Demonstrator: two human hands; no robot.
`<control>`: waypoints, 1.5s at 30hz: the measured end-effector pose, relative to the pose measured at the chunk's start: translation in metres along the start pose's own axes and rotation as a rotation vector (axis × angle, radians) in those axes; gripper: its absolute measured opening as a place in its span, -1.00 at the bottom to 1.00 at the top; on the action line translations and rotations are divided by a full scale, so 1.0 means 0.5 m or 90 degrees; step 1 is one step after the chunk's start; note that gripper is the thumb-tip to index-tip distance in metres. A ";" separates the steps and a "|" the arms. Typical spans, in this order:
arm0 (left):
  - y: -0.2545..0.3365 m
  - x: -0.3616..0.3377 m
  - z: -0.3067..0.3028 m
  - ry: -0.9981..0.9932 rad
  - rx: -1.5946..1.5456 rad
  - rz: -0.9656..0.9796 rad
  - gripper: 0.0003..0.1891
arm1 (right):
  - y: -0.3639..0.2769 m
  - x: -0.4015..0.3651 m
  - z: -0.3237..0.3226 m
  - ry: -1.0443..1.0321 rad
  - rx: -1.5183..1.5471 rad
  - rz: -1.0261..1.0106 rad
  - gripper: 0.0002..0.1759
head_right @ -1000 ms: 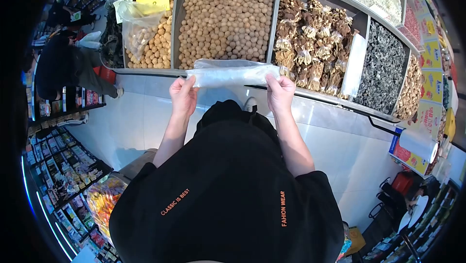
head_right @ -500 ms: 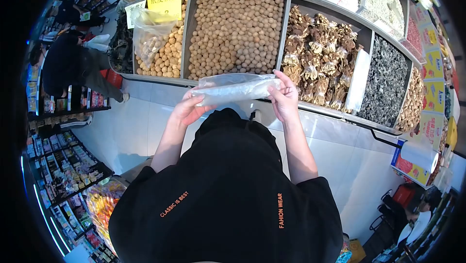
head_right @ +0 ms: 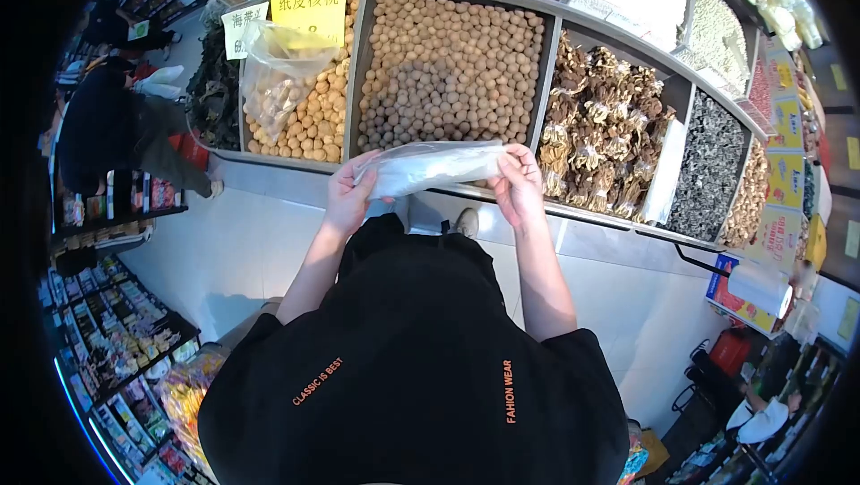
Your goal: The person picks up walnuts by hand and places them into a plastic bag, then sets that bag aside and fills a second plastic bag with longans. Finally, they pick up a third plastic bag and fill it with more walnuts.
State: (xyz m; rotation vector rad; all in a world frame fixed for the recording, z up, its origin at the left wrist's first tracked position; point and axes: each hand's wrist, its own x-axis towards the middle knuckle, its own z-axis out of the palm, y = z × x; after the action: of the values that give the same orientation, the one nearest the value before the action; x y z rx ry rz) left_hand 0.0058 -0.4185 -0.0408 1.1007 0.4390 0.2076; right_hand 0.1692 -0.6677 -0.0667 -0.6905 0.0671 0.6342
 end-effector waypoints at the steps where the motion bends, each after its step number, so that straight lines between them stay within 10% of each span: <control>1: 0.020 0.007 0.000 0.024 -0.063 -0.006 -0.64 | 0.014 0.005 0.008 -0.024 0.089 -0.001 -0.73; 4: 0.038 0.038 -0.026 0.052 -0.128 0.029 -0.61 | 0.086 0.008 0.043 -0.229 0.176 0.102 -0.34; 6: 0.022 0.055 -0.057 0.012 -0.124 0.030 -0.60 | 0.130 0.006 0.104 -0.126 0.040 0.178 -0.26; 13: 0.018 0.070 -0.138 -0.231 0.030 -0.176 -0.70 | 0.193 0.087 0.192 0.108 -0.022 0.019 -0.62; 26: -0.004 0.126 -0.272 -0.112 -0.059 -0.240 -0.78 | 0.213 0.021 0.195 0.298 -0.287 0.043 -0.71; 28: -0.024 0.141 -0.276 0.017 -0.087 -0.247 -0.80 | 0.209 0.018 0.164 0.269 -0.391 0.078 -0.78; 32: 0.041 0.160 -0.239 -0.132 -0.047 -0.336 -0.59 | 0.174 0.028 0.136 0.231 -0.385 0.061 -0.87; 45: 0.049 0.340 -0.134 -0.204 0.409 -0.232 -0.76 | 0.026 0.122 0.032 0.206 -0.584 0.028 -0.72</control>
State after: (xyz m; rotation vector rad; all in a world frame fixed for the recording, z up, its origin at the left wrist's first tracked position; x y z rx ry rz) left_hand 0.1297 -0.2897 -0.0848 1.6215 0.4175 -0.4592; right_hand 0.2087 -0.6182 -0.0775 -1.6806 0.0899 0.5756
